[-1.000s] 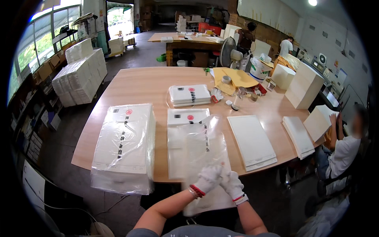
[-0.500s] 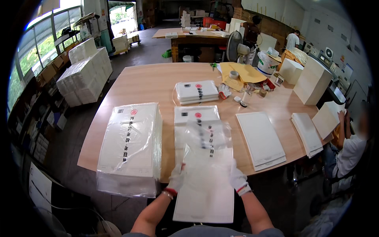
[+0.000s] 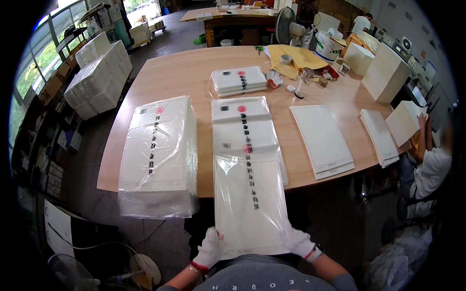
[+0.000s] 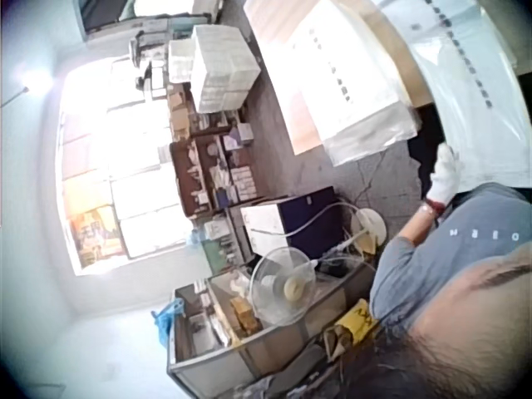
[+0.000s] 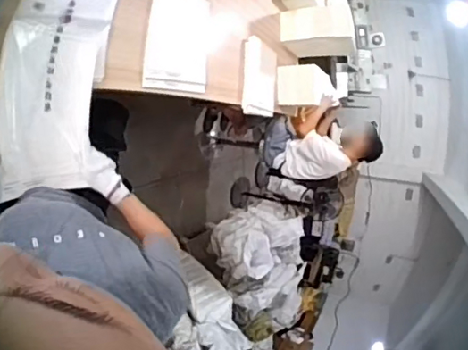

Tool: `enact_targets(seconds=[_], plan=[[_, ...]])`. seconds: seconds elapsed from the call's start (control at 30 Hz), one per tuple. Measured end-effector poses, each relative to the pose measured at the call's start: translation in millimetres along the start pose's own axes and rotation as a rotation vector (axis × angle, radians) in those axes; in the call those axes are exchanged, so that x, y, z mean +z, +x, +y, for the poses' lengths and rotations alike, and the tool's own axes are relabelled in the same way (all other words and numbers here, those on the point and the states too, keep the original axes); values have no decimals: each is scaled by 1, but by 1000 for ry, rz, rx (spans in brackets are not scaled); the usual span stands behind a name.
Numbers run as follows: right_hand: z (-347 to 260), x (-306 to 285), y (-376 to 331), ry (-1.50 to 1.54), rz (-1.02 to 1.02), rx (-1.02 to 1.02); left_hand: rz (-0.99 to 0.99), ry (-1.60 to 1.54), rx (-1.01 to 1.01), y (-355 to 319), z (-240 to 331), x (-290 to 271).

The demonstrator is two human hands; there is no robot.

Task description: The person repeatedly picks up stacks of white paper, places them into clear plastic sleeves, and stacks the packaged units on the table. The person wears white gloves and works at a large wooden table in a workshop. Another person is visible in the background handling similar materials.

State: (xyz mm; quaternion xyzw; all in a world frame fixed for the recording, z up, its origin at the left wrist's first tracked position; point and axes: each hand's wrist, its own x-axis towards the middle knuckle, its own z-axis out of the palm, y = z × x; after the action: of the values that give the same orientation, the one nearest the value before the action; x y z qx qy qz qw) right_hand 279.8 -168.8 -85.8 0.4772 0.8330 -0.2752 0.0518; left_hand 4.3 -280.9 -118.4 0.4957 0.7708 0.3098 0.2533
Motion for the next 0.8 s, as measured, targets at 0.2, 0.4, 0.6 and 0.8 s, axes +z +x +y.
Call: enact_targets(seconds=[0.2, 0.4, 0.6, 0.8], plan=[[-21, 24, -66, 186, -279, -9, -450, -107, 97, -53, 16, -61], [8, 28, -35, -242, 173, -492, -185, -142, -81, -49, 23, -62], [21, -17, -83, 808, -244, -147, -180, -513, 277, -41, 35, -60], [25, 72, -7, 1141, 101, -221, -29, -32, 727, -8, 125, -83]])
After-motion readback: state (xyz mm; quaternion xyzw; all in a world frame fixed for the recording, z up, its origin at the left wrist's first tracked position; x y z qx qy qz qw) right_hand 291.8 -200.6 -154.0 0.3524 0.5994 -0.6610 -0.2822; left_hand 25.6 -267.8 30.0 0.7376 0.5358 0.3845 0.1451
